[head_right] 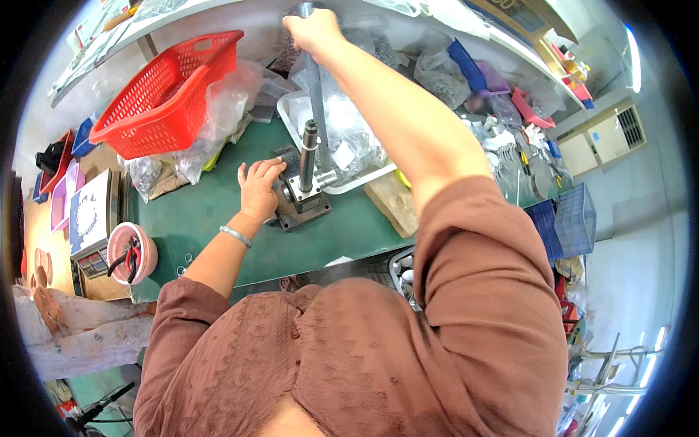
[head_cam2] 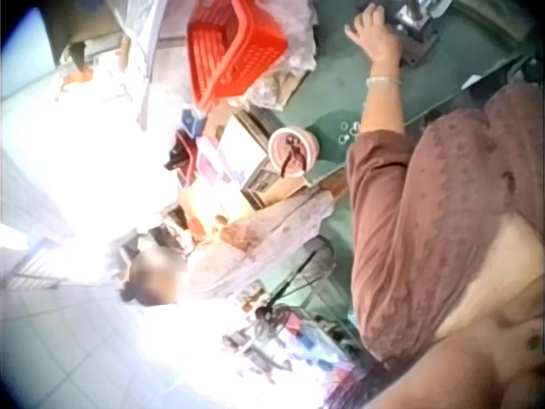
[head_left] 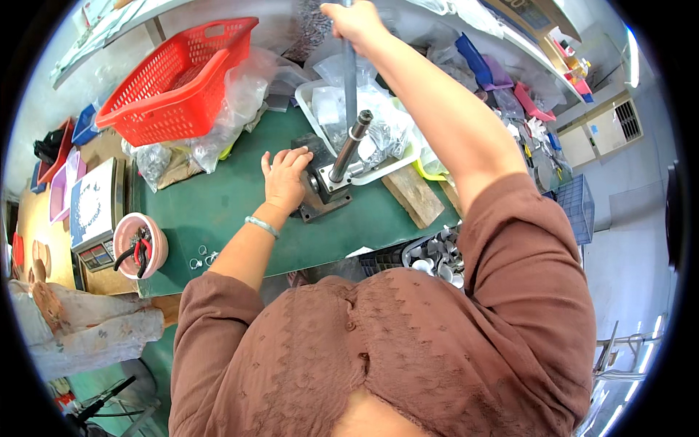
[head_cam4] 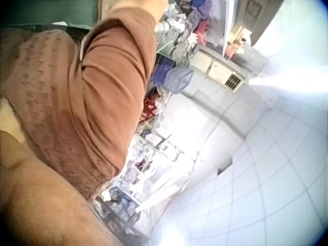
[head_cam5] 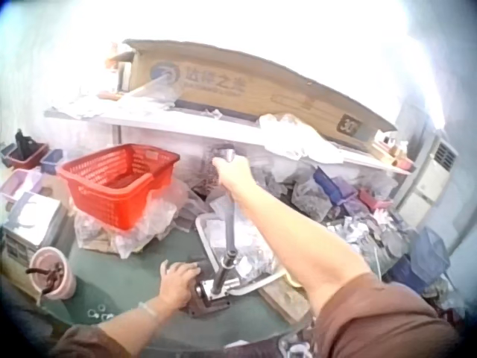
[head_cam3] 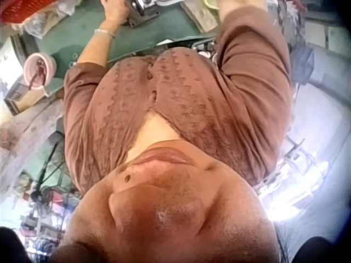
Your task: The person operates a manual bench press to shape small metal rings. They repeatedly pick up a ring, place it on the press die, pull the lever to compress the metal, and then remove the finished piece. The process is repeated continuously throughout the clip.
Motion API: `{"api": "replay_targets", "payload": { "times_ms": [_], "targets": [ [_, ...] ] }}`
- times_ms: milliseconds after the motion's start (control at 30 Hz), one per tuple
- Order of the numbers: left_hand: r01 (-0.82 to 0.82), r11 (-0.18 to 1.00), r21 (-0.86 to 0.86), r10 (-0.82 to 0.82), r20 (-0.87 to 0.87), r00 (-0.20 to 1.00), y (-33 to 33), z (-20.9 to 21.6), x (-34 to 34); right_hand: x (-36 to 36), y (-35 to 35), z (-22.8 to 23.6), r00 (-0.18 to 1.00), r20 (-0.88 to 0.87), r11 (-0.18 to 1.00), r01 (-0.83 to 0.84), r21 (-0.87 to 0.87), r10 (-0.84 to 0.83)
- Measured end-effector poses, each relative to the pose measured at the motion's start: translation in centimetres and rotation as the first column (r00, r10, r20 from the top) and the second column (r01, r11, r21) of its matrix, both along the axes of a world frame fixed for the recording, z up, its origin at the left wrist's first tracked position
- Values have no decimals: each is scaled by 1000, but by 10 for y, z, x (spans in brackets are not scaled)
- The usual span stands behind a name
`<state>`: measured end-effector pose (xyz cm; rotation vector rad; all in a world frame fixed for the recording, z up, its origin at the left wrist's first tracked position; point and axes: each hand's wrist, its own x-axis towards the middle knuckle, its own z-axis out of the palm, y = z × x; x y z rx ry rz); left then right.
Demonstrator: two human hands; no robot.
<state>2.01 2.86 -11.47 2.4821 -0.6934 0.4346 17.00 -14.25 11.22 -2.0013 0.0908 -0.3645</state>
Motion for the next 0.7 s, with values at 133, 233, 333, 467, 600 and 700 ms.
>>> {"api": "replay_targets", "payload": {
  "times_ms": [133,233,333,467,600,700],
  "targets": [
    [4,1000,3,-4,-31,1000,-1,-2,2,-117,-31,17,911,338,957,-279,80,238],
    [-8,1000,22,9,-28,1000,2,2,3,-242,-56,6,831,387,897,-266,-353,399],
    [22,999,33,-20,-49,999,2,7,5,-340,-92,-44,726,320,756,-407,-513,608],
    [125,991,-43,-129,-106,986,12,17,9,-412,-113,-106,840,103,633,-314,-708,533],
    [113,906,-409,-207,-195,959,16,56,3,-417,-98,-127,879,271,813,-192,-550,391],
    [192,864,-465,-270,-107,957,2,113,-12,-419,-98,-137,886,288,846,-185,-499,364]
  ]
}}
